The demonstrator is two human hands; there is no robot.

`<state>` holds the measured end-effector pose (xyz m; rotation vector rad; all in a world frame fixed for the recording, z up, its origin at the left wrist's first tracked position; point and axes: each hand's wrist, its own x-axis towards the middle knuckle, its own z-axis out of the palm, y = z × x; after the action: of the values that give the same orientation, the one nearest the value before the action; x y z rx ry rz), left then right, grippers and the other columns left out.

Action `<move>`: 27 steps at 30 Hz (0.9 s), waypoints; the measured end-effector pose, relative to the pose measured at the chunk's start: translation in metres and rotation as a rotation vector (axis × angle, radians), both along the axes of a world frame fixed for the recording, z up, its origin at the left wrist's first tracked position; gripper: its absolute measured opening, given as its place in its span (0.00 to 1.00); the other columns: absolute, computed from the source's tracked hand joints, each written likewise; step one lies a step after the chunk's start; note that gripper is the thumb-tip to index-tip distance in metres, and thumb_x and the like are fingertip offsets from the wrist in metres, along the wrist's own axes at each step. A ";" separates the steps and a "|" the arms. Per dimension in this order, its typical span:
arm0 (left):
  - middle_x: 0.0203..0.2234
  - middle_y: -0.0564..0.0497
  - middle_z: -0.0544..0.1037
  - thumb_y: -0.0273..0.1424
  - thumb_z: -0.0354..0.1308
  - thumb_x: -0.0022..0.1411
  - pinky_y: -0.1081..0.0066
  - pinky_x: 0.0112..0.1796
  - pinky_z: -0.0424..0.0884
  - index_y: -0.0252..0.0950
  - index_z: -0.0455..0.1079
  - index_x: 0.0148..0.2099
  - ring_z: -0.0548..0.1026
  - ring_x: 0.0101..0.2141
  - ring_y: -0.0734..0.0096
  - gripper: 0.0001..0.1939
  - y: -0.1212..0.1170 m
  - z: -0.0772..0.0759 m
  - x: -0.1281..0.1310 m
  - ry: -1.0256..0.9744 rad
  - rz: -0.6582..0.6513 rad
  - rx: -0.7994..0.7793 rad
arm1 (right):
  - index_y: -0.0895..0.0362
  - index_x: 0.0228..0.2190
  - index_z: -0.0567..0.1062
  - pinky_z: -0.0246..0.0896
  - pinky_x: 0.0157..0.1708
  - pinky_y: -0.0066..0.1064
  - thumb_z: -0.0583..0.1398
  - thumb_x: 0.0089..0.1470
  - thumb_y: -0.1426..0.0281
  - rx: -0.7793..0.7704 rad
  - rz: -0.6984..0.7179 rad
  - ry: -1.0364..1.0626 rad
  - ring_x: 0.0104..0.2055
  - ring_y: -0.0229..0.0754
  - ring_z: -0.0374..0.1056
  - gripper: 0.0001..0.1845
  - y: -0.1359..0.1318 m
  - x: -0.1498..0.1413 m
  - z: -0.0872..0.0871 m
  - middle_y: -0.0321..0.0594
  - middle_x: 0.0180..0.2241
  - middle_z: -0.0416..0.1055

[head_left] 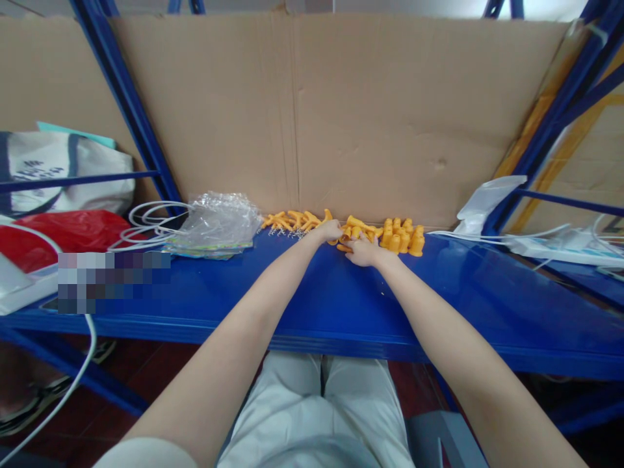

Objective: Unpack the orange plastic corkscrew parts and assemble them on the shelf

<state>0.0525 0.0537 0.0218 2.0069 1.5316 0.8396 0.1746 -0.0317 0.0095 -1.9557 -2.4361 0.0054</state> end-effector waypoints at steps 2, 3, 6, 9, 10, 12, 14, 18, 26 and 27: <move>0.18 0.52 0.75 0.23 0.62 0.48 0.70 0.31 0.76 0.36 0.73 0.32 0.77 0.25 0.66 0.06 -0.002 0.000 -0.004 -0.020 -0.003 -0.073 | 0.48 0.68 0.60 0.34 0.65 0.73 0.52 0.64 0.66 -0.016 -0.026 0.022 0.74 0.65 0.36 0.32 0.001 0.001 0.000 0.45 0.72 0.47; 0.19 0.52 0.76 0.24 0.63 0.48 0.73 0.28 0.74 0.35 0.73 0.33 0.75 0.22 0.69 0.07 -0.002 0.001 -0.006 -0.019 -0.014 -0.096 | 0.45 0.69 0.58 0.34 0.64 0.74 0.52 0.64 0.65 -0.024 -0.038 0.039 0.74 0.65 0.34 0.32 0.001 0.002 -0.001 0.43 0.73 0.44; 0.19 0.53 0.75 0.23 0.64 0.49 0.77 0.25 0.70 0.35 0.72 0.33 0.70 0.19 0.75 0.08 -0.004 0.001 -0.007 -0.014 -0.055 -0.108 | 0.42 0.70 0.55 0.38 0.63 0.73 0.52 0.66 0.63 -0.044 -0.062 0.098 0.74 0.65 0.31 0.33 0.003 0.005 -0.001 0.41 0.74 0.41; 0.18 0.53 0.73 0.20 0.63 0.51 0.76 0.25 0.69 0.34 0.72 0.32 0.71 0.20 0.72 0.06 -0.004 -0.001 -0.004 -0.044 -0.020 -0.052 | 0.45 0.70 0.56 0.41 0.64 0.70 0.51 0.66 0.62 -0.055 -0.053 0.141 0.74 0.66 0.30 0.32 0.005 0.008 -0.002 0.43 0.73 0.44; 0.17 0.52 0.73 0.20 0.62 0.52 0.76 0.25 0.70 0.33 0.71 0.31 0.73 0.21 0.71 0.05 -0.004 -0.001 -0.002 -0.076 0.008 -0.042 | 0.45 0.70 0.56 0.41 0.65 0.70 0.51 0.66 0.62 -0.057 -0.048 0.153 0.74 0.66 0.29 0.32 0.006 0.008 -0.003 0.43 0.73 0.45; 0.18 0.50 0.73 0.20 0.61 0.55 0.75 0.26 0.70 0.32 0.71 0.30 0.75 0.23 0.68 0.04 -0.003 -0.001 0.000 -0.162 0.071 -0.064 | 0.45 0.69 0.57 0.39 0.65 0.71 0.50 0.67 0.61 -0.059 -0.049 0.174 0.74 0.66 0.27 0.31 0.007 0.009 -0.004 0.43 0.73 0.47; 0.20 0.49 0.74 0.21 0.61 0.57 0.73 0.27 0.71 0.32 0.72 0.31 0.76 0.25 0.67 0.03 -0.003 0.002 0.002 -0.255 0.135 -0.120 | 0.44 0.69 0.57 0.38 0.64 0.73 0.51 0.66 0.62 -0.059 -0.048 0.193 0.74 0.65 0.27 0.32 0.008 0.010 -0.006 0.42 0.73 0.47; 0.24 0.49 0.77 0.23 0.58 0.62 0.73 0.28 0.73 0.31 0.73 0.38 0.78 0.28 0.67 0.04 -0.004 0.006 0.002 -0.421 0.225 -0.160 | 0.45 0.68 0.59 0.39 0.61 0.76 0.54 0.64 0.61 -0.003 -0.030 0.228 0.74 0.67 0.31 0.33 0.008 0.008 -0.008 0.44 0.72 0.49; 0.23 0.54 0.73 0.28 0.62 0.62 0.77 0.27 0.72 0.33 0.71 0.40 0.75 0.27 0.72 0.05 -0.015 -0.001 0.005 -0.374 0.167 -0.137 | 0.45 0.67 0.62 0.34 0.64 0.72 0.56 0.62 0.62 0.003 -0.102 0.282 0.74 0.64 0.35 0.33 -0.002 -0.001 -0.004 0.46 0.72 0.48; 0.22 0.55 0.73 0.26 0.63 0.61 0.77 0.27 0.71 0.33 0.71 0.41 0.75 0.26 0.73 0.06 -0.015 -0.002 0.005 -0.346 0.165 -0.120 | 0.45 0.67 0.62 0.34 0.64 0.71 0.57 0.62 0.62 0.008 -0.099 0.288 0.74 0.64 0.36 0.33 -0.002 -0.002 -0.004 0.46 0.72 0.49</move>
<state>0.0577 0.0388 0.0196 1.5698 1.5172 1.0693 0.1729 -0.0336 0.0053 -1.9166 -2.1547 0.2567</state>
